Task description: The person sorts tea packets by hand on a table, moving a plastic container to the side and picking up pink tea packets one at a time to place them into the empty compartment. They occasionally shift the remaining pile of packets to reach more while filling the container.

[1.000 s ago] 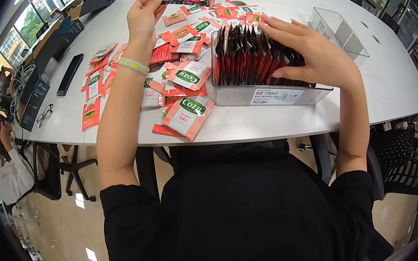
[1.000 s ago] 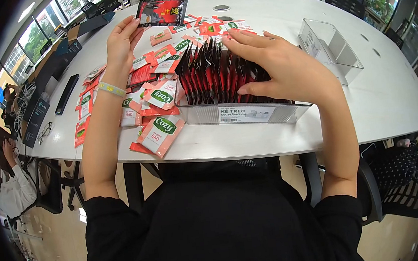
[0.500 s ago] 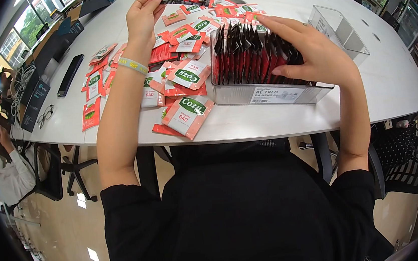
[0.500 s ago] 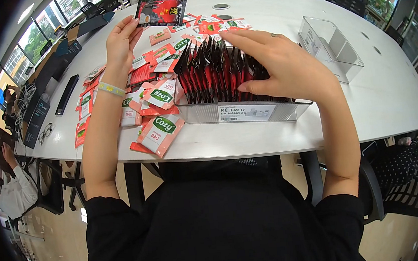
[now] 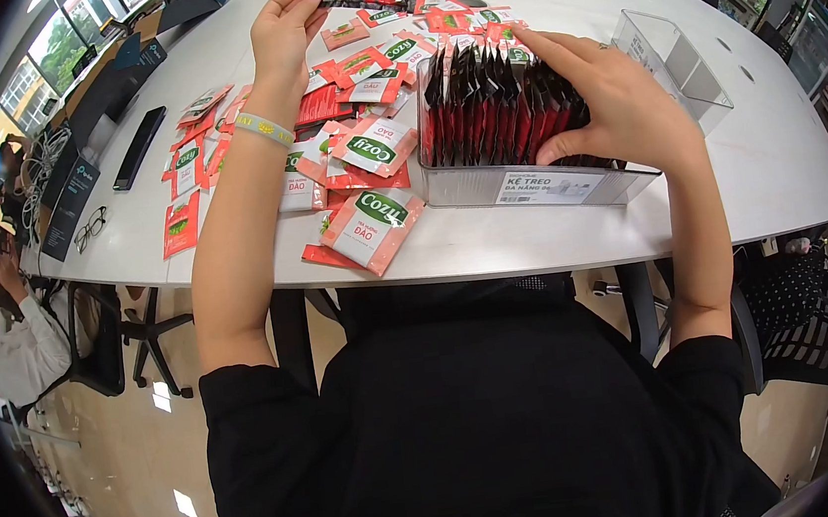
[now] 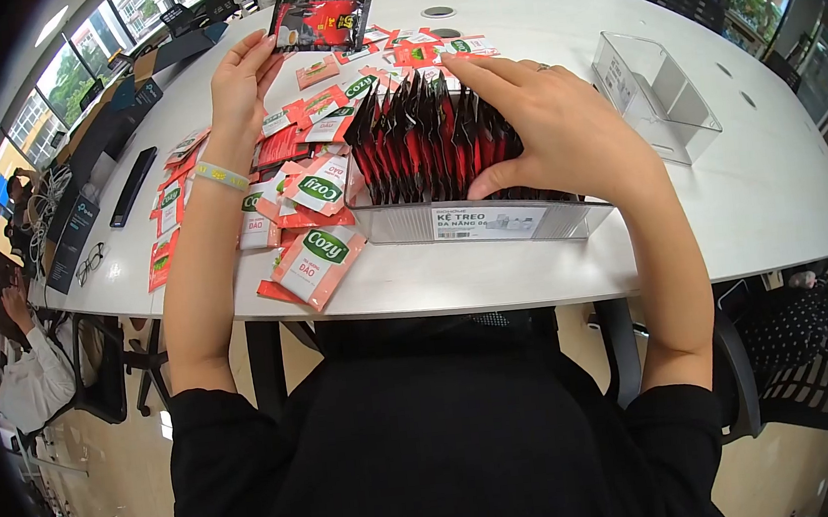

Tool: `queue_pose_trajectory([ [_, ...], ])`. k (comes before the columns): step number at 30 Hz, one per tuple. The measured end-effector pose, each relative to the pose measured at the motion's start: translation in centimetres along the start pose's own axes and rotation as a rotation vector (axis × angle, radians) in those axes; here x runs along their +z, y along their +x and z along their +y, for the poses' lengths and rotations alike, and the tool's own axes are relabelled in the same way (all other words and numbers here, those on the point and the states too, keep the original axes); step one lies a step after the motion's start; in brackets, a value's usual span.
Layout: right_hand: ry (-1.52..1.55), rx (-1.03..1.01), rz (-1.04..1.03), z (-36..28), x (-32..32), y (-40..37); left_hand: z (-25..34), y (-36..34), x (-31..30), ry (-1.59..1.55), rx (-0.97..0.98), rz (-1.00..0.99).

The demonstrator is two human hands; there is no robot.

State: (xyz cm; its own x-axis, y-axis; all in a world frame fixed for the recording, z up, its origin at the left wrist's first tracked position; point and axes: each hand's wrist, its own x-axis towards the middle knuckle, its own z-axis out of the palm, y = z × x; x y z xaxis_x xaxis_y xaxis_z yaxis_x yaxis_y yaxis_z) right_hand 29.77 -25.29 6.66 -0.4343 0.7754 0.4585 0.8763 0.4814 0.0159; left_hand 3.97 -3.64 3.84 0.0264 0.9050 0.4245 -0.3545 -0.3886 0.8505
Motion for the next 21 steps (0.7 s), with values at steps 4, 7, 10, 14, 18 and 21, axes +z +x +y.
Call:
queue_pose_trajectory([
  [4,-0.053,0.051,0.000,-0.7,-0.1,0.2,0.0,0.0,0.0,0.000,0.002,-0.003],
  [7,-0.074,0.074,-0.006,-0.8,-0.1,0.2,0.0,0.0,0.0,0.008,0.006,-0.006],
  [10,-0.037,0.071,-0.012,-0.2,0.1,0.1,0.0,0.0,0.0,0.003,0.008,-0.006],
  [14,0.044,-0.007,0.041,1.0,-0.7,-0.3,0.1,-0.1,0.1,0.020,0.003,-0.008],
  [18,0.022,0.057,0.037,1.7,-1.1,-0.4,0.0,-0.1,0.0,0.023,-0.002,-0.012],
  [21,0.132,0.231,-0.147,1.6,-1.2,-0.2,-1.3,1.9,-1.6,0.018,-0.013,-0.020],
])
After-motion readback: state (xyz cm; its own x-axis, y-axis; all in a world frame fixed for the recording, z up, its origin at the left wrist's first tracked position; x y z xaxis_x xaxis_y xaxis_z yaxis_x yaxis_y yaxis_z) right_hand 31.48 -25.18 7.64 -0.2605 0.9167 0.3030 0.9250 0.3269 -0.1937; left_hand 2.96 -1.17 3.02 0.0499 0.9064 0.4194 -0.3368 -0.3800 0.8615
